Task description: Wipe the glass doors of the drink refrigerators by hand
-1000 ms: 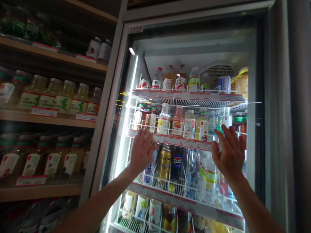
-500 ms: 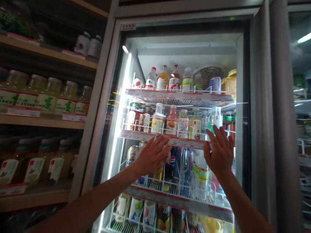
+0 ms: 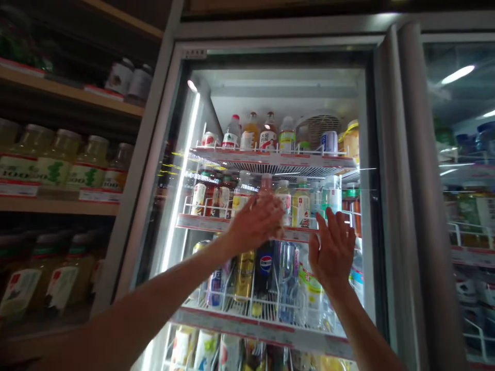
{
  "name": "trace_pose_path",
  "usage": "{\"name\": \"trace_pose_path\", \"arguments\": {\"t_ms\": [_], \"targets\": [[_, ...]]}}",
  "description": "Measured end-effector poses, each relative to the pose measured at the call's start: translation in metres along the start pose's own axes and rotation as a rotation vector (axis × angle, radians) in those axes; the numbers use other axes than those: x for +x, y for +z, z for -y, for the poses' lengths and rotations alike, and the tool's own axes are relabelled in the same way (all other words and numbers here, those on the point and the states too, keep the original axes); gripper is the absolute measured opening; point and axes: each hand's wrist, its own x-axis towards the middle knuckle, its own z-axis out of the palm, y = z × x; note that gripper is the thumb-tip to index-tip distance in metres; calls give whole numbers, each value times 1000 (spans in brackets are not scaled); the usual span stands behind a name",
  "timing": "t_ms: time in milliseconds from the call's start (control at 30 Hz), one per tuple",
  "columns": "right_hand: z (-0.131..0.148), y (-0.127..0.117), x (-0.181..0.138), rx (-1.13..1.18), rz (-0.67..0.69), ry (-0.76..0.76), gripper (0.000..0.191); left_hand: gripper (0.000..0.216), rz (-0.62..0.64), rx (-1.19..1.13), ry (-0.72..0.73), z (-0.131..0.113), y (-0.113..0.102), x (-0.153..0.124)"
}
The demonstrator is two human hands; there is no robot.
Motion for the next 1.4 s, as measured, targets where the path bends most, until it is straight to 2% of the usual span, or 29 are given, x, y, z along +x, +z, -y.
{"name": "trace_pose_path", "arguments": {"t_ms": [33,100,133,167,200,233,333,367,400,500,533,567,633,700,800,867,967,1067,1133,1200,1300,1333,1367,1400], "targets": [[-1,0,-1,7,-5,-2,48,42,-1,34,-106,21,-5,1],[-2,1,-2,21,-9,0,48,43,-76,96,-423,55,-12,0],[-3,1,-2,26,-12,0,48,45,-112,115,-555,65,-14,-2],[-2,0,-1,28,-15,-1,48,46,-132,119,-617,67,-15,-5],[-2,0,-1,29,-18,-1,48,46,-132,108,-606,63,-15,-8],[-1,-1,0,29,-18,-4,48,45,-106,80,-516,55,-14,-12],[2,-3,1,30,-3,10,47,41,26,-19,-127,35,-13,-23],[1,-3,0,34,2,18,47,41,50,-21,-90,37,-14,-27],[1,-3,-1,40,4,24,47,41,47,1,-138,46,-17,-32],[-3,-3,-4,63,4,23,47,46,-83,135,-565,83,-27,-42],[-1,-3,-3,69,5,23,47,48,-123,156,-663,90,-28,-42],[2,-4,-1,82,-5,29,47,50,-144,158,-701,92,-27,-39],[18,-7,12,163,-62,57,47,52,-129,112,-609,76,-19,-25],[45,-7,32,355,-122,72,47,55,-87,45,-454,47,-7,-5],[91,1,67,676,-75,25,49,58,-40,-37,-349,19,0,16],[116,12,82,726,-4,-5,49,65,2,-60,-321,25,-7,8],[141,33,90,559,77,-28,49,87,40,-33,-291,56,-23,-29],[150,49,95,308,128,-73,45,76,2,68,-378,79,-31,-62],[130,51,104,188,141,-111,41,68,-21,113,-416,82,-30,-72],[80,45,116,102,132,-93,40,66,-40,134,-432,78,-29,-73],[-13,30,137,-21,31,156,43,66,-55,156,-450,71,-28,-68],[-34,27,144,-38,-9,234,45,66,-53,161,-451,71,-28,-67],[-44,26,150,-43,-25,273,46,66,-52,164,-451,70,-28,-67],[-42,28,154,-40,-24,266,47,66,-51,166,-449,71,-28,-67]]}}
